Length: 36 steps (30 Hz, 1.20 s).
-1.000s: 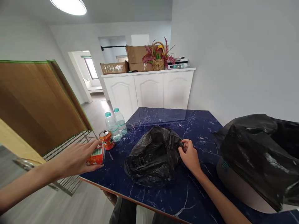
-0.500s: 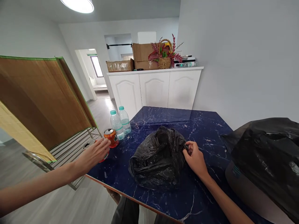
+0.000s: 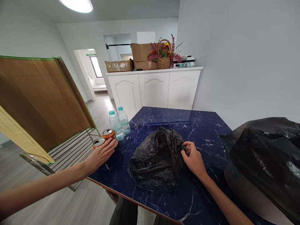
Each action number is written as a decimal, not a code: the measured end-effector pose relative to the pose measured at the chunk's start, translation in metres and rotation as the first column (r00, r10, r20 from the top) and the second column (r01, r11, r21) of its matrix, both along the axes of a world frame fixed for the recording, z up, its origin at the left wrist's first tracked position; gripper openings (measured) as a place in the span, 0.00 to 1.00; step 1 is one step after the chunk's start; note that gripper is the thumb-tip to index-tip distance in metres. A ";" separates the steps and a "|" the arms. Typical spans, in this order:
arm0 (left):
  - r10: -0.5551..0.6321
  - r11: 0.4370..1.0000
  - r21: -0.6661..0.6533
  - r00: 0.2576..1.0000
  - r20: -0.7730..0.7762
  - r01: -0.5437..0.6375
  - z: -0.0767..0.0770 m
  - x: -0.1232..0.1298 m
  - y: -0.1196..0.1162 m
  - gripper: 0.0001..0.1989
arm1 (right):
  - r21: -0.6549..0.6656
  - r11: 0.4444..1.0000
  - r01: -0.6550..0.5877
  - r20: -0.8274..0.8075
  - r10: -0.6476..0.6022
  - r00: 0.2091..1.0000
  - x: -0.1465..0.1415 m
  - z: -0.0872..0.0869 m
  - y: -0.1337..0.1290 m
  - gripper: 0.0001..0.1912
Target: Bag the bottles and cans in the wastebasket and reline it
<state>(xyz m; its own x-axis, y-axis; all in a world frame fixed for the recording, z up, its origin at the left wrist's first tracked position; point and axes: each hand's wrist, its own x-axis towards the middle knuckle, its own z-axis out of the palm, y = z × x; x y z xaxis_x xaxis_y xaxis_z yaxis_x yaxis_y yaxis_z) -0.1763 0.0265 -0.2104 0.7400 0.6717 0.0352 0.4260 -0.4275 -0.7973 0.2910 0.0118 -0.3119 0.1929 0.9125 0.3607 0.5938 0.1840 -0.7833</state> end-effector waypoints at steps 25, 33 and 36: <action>0.320 0.835 -0.523 0.623 0.714 0.171 0.020 0.150 0.024 0.09 | -0.102 0.994 0.032 0.398 0.011 0.917 -0.035 0.057 -0.056 0.15; 0.386 0.843 -0.389 0.085 0.918 0.372 0.083 0.097 -0.015 0.15 | 0.196 0.967 0.165 0.134 -0.193 0.972 -0.009 0.107 -0.126 0.15; 0.409 0.875 -0.388 -0.012 0.913 0.290 0.095 0.091 -0.042 0.21 | 0.243 0.945 0.221 0.108 -0.253 0.961 -0.008 0.114 -0.150 0.15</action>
<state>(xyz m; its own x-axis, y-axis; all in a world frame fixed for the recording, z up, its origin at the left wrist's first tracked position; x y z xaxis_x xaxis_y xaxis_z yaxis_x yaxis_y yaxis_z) -0.0857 -0.0156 -0.1154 0.1517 0.8992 0.4103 0.6341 -0.4070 0.6575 0.2835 -0.1378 -0.1974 0.3284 0.7375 0.5902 0.7395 0.1880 -0.6464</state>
